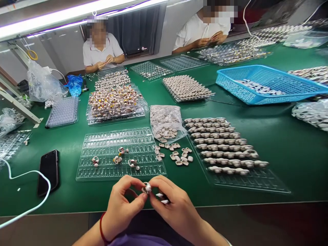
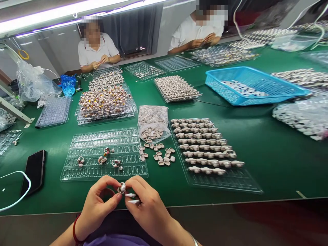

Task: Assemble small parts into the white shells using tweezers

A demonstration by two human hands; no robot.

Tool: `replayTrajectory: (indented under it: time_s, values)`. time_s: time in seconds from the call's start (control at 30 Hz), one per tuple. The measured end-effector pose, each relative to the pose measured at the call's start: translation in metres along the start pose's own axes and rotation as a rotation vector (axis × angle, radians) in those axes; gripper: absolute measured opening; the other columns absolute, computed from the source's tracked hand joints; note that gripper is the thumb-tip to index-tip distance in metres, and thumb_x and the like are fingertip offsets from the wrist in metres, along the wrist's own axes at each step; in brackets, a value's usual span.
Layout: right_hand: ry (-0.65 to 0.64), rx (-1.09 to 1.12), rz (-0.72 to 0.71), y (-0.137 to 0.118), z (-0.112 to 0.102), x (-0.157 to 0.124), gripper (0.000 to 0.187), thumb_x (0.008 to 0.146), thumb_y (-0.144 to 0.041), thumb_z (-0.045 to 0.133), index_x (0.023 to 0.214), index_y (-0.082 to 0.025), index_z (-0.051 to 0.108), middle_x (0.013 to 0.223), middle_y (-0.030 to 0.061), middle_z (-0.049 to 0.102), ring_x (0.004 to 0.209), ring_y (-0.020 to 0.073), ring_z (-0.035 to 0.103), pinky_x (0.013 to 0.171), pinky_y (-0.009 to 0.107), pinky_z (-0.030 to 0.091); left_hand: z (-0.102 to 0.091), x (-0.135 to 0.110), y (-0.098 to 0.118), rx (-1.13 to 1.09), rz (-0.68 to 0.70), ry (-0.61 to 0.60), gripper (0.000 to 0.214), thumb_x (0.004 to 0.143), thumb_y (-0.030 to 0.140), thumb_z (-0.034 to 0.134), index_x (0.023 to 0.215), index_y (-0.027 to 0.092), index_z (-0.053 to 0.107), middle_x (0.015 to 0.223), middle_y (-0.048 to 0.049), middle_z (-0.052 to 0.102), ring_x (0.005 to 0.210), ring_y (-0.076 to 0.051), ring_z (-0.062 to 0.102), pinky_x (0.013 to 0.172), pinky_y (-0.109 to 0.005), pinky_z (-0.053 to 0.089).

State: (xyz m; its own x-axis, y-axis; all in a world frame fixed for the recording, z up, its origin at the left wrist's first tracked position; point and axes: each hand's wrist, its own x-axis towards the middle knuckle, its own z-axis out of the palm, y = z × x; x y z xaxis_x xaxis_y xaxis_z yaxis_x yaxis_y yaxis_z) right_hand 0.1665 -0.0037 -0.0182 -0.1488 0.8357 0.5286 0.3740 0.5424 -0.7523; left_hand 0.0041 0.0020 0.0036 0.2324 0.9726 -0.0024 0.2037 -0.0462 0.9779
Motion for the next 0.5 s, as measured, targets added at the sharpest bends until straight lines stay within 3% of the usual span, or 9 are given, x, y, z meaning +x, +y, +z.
replayTrajectory:
  time_s: [0.17, 0.3, 0.4, 0.5]
  values:
    - [-0.033, 0.080, 0.042, -0.0006, -0.0012, 0.0008, 0.019, 0.080, -0.004, 0.052, 0.083, -0.022, 0.059, 0.074, 0.0000, 0.060, 0.063, 0.0139, 0.058, 0.057, 0.022, 0.048, -0.0008, -0.0001, 0.0003, 0.025, 0.048, -0.006, 0.013, 0.075, 0.009, 0.064, 0.084, 0.018, 0.068, 0.083, -0.0038, 0.066, 0.073, -0.016, 0.063, 0.060, -0.023, 0.051]
    - [-0.086, 0.194, 0.143, -0.0025, -0.0061, 0.0037, 0.018, 0.078, -0.006, 0.052, 0.078, -0.021, 0.062, 0.072, -0.0001, 0.059, 0.060, 0.0129, 0.056, 0.053, 0.022, 0.044, -0.0027, -0.0009, -0.0018, 0.155, 0.218, -0.004, 0.021, 0.074, 0.004, 0.062, 0.088, 0.019, 0.068, 0.083, -0.0035, 0.065, 0.075, -0.016, 0.063, 0.064, -0.025, 0.053]
    - [-0.156, 0.350, 0.325, -0.0004, -0.0089, 0.0066, 0.011, 0.077, -0.012, 0.057, 0.071, -0.019, 0.062, 0.067, -0.0014, 0.054, 0.055, 0.0112, 0.048, 0.049, 0.021, 0.037, -0.0043, -0.0003, -0.0047, 0.297, 0.397, 0.021, 0.028, 0.073, 0.000, 0.061, 0.092, 0.019, 0.068, 0.084, -0.0039, 0.066, 0.075, -0.017, 0.063, 0.068, -0.027, 0.054]
    - [-0.251, 0.645, 0.609, 0.0048, -0.0087, 0.0089, 0.012, 0.075, -0.024, 0.067, 0.069, -0.017, 0.061, 0.062, -0.0019, 0.054, 0.051, 0.0092, 0.041, 0.047, 0.021, 0.031, -0.0059, 0.0019, -0.0087, 0.347, 0.533, 0.020, 0.031, 0.075, -0.002, 0.060, 0.095, 0.021, 0.068, 0.089, -0.0052, 0.069, 0.078, -0.017, 0.066, 0.070, -0.027, 0.055]
